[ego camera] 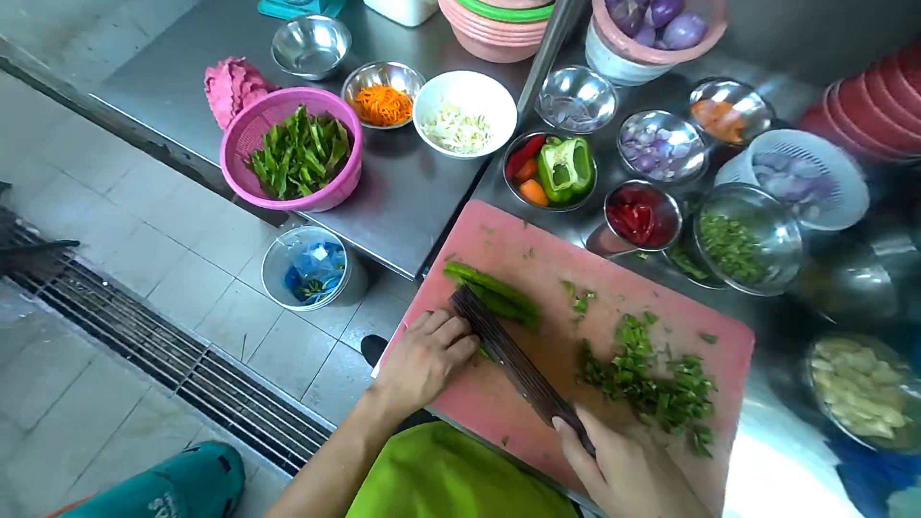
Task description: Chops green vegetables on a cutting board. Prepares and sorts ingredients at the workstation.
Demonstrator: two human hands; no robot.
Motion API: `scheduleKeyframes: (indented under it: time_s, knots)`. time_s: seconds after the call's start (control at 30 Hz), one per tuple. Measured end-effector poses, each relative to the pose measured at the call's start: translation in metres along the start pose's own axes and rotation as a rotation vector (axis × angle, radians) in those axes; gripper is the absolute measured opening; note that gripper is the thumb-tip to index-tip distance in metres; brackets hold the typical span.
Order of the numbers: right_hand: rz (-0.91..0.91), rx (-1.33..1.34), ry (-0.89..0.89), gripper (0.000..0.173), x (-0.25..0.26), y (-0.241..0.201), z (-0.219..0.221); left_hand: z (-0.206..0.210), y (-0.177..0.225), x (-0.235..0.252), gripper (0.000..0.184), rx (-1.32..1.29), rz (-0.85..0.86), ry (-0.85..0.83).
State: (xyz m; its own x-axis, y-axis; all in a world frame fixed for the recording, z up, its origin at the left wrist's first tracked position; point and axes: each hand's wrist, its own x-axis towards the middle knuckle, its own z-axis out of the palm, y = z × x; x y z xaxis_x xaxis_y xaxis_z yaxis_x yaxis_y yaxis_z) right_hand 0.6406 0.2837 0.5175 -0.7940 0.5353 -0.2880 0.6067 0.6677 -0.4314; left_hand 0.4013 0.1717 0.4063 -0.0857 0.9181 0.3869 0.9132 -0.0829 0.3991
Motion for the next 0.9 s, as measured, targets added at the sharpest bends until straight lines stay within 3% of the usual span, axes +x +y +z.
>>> scheduleKeyframes:
  time_s: [0.23,0.43,0.57,0.9]
  knots:
    - [0.043,-0.081,-0.048,0.030,0.005,-0.013,0.003,0.007,-0.006,-0.004,0.016,-0.045,-0.015,0.035]
    - [0.067,0.030,0.057,0.032,0.041,-0.013,0.027,0.010,-0.003,-0.009,0.016,-0.068,0.028,0.065]
    - [-0.014,0.050,0.258,0.035,0.033,-0.006,0.028,-0.003,-0.001,-0.015,0.011,-0.082,-0.032,0.134]
    - [0.099,0.066,-0.044,0.032,0.011,-0.024,0.003,-0.007,-0.021,-0.001,0.013,-0.016,0.009,0.026]
